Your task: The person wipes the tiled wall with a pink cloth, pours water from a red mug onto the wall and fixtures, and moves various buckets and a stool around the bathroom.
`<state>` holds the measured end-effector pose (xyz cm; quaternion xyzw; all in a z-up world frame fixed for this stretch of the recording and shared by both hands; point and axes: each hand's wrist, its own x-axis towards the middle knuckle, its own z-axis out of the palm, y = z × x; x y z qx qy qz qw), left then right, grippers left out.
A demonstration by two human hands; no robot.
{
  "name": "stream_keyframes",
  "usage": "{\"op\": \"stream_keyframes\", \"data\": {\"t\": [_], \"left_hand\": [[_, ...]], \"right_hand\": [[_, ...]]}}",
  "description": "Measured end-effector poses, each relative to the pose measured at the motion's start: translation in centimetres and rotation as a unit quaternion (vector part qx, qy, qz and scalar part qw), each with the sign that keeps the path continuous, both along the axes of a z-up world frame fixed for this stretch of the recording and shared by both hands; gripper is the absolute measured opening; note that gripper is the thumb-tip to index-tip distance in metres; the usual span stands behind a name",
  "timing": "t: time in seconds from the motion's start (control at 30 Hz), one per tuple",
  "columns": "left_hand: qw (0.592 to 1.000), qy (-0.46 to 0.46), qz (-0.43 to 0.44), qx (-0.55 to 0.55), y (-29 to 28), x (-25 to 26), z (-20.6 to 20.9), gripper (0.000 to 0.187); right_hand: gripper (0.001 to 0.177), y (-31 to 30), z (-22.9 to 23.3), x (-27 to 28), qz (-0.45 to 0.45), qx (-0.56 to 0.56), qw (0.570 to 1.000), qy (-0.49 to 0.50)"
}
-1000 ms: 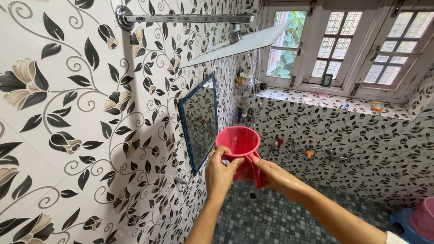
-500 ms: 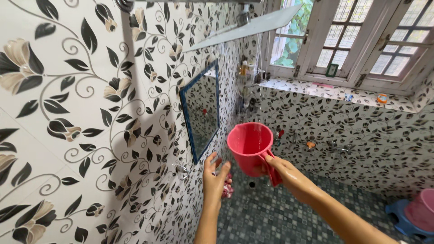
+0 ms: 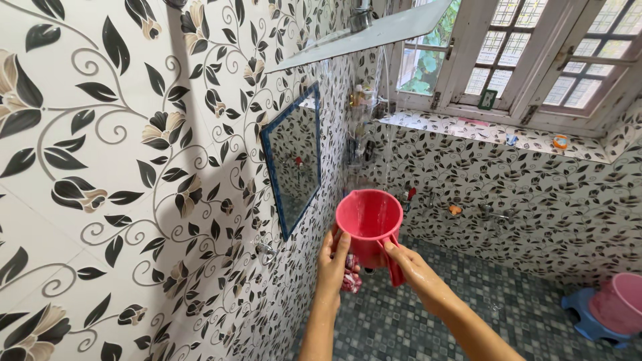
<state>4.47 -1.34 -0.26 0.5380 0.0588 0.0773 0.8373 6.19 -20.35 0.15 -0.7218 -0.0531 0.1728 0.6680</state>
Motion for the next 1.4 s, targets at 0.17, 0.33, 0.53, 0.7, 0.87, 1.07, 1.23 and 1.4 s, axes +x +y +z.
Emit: {"op": "stream_keyframes", "data": {"t": [0.17,0.33,0.53,0.7,0.87,1.07,1.23,1.4], "left_hand": [[1.0,-0.011,-0.003,0.009,0.5,0.0,0.0,0.056],[1.0,0.012,-0.013,0.017,0.9,-0.5,0.8,0.057],[0.999,0.001,-0.013,0.032,1.1,-0.7,1.0,0.058],[0.999,0.004,-0.015,0.041,1.1,-0.8,1.3,0.059],[0.998,0.03,-0.017,0.052,1.1,-0.9,1.3,0.062],[0.999,0.008,-0.014,0.052,1.1,-0.6,0.8,0.063],[0.999,0.015,-0.011,0.051,1.1,-0.4,0.8,0.063],[0.998,0.046,-0.014,0.048,1.1,-0.6,0.8,0.061]], "right_hand": [[0.058,0.1,-0.7,0.2,0.008,-0.013,1.0,-0.012],[0.054,0.7,0.0,-0.2,0.014,-0.001,1.0,-0.011],[0.054,0.9,0.0,-0.1,0.027,0.003,0.999,-0.024],[0.058,0.8,-1.2,0.5,0.024,-0.003,1.0,-0.019],[0.057,0.7,-0.9,0.4,0.025,-0.013,0.999,-0.023],[0.055,0.9,-0.3,0.2,0.024,-0.014,0.999,-0.015],[0.058,0.9,-0.3,0.2,0.038,-0.004,0.998,-0.042],[0.058,1.0,0.1,0.0,0.033,-0.008,0.999,-0.021]]}}
